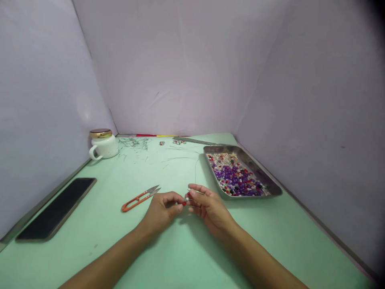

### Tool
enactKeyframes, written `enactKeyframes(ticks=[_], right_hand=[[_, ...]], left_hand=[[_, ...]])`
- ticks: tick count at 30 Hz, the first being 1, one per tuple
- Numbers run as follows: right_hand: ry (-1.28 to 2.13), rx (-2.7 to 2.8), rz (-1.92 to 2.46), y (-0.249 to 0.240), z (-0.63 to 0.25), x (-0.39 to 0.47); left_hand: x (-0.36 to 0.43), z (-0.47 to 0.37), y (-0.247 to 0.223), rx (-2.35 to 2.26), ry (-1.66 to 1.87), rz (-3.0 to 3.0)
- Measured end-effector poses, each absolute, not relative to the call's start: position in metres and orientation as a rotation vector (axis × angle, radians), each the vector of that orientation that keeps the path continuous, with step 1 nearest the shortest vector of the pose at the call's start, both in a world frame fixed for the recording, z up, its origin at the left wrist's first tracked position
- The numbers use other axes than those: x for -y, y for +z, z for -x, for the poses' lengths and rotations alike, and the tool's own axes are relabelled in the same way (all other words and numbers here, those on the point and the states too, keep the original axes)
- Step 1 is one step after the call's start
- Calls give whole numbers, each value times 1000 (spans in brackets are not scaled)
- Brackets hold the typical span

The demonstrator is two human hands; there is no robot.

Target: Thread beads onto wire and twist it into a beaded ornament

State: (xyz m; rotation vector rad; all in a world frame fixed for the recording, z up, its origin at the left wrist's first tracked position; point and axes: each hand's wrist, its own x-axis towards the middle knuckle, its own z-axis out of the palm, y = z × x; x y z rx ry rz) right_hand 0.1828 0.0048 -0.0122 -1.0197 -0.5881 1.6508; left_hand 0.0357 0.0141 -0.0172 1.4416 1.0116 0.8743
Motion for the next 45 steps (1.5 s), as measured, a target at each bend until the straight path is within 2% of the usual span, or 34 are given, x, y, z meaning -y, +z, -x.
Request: enactKeyframes(ticks=[7,19,24,28,32,45], right_hand=[[1666,619,1097,-12,-183,-4],[1769,569,952,-14,-186,-4],[1773,603,931,-11,-185,-4],[1621,634,1027,-12,-185,-5],[1512,605,1080,-10,-186,-5],[1071,969,1220,-17,-187,-10]], left_hand=[[-16,-34,-21,-999,894,-1583],[-20,-32,-22,-867,946,-1697],[-18,-30,-22,-952,955,-1424],[-21,-30,-22,-831,970,-987],[-23,-30,-23,-726,946,-805],[-22,-29,-24,-704,902,-709]])
